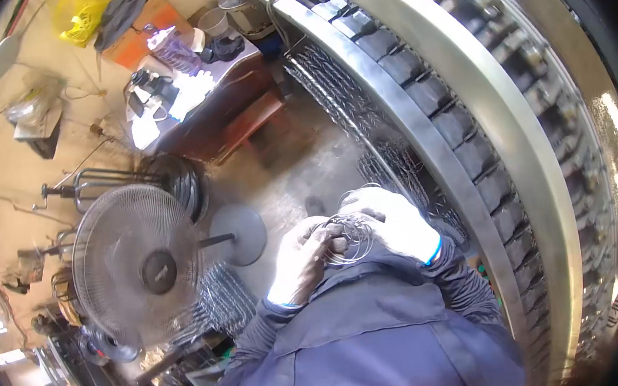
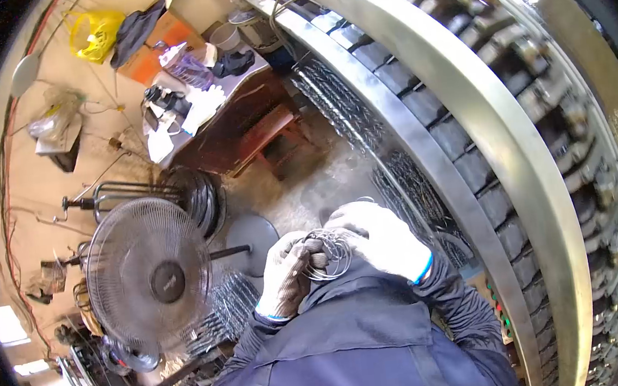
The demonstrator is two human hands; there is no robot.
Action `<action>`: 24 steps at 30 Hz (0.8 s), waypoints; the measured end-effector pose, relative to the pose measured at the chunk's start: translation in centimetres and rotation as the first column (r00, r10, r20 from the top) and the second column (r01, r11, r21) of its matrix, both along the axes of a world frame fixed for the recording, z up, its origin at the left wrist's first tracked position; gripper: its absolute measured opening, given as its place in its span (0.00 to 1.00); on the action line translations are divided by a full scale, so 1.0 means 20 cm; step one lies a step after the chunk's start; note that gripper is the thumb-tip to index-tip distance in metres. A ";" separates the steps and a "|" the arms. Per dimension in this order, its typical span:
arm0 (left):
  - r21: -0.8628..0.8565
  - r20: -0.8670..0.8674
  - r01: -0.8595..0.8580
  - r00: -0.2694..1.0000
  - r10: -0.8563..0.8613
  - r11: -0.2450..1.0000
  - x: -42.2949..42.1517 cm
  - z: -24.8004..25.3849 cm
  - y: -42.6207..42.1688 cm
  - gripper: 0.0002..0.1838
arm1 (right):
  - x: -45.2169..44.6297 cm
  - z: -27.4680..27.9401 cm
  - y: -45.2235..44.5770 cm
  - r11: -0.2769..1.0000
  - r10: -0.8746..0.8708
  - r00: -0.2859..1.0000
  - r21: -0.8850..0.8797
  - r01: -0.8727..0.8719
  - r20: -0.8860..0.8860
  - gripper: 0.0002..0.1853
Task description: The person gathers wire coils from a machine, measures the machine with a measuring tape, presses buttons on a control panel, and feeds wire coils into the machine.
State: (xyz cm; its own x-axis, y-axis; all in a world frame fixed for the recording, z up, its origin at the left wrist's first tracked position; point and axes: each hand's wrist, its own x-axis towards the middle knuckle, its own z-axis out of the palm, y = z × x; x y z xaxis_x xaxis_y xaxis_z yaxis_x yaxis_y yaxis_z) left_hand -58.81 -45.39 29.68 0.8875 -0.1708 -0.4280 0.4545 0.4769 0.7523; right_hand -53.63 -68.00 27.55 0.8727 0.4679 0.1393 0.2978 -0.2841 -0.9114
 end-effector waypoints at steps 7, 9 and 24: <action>-0.042 0.075 0.232 0.971 -0.229 0.972 0.88 -0.05 0.29 0.16 | 0.68 0.04 0.18 0.809 -0.507 0.862 0.347 0.474 0.006 0.22; -0.014 0.052 0.320 0.946 -0.319 0.947 1.16 0.00 0.39 0.17 | 0.90 -0.03 0.27 0.535 -0.808 0.579 0.273 0.800 -0.114 0.22; -0.129 0.012 0.637 0.768 -0.641 0.760 2.08 -0.05 0.73 0.18 | 2.24 -0.44 0.21 -0.102 -0.495 0.443 -0.557 0.824 0.747 0.20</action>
State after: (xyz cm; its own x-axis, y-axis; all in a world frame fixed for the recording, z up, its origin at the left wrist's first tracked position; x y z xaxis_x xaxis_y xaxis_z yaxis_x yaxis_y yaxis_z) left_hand -17.30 -30.81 28.70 0.5413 -0.7443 -0.3912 0.7077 0.1521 0.6899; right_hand -8.92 -63.81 18.68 0.8217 -0.3596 0.4421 -0.4227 -0.9049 0.0496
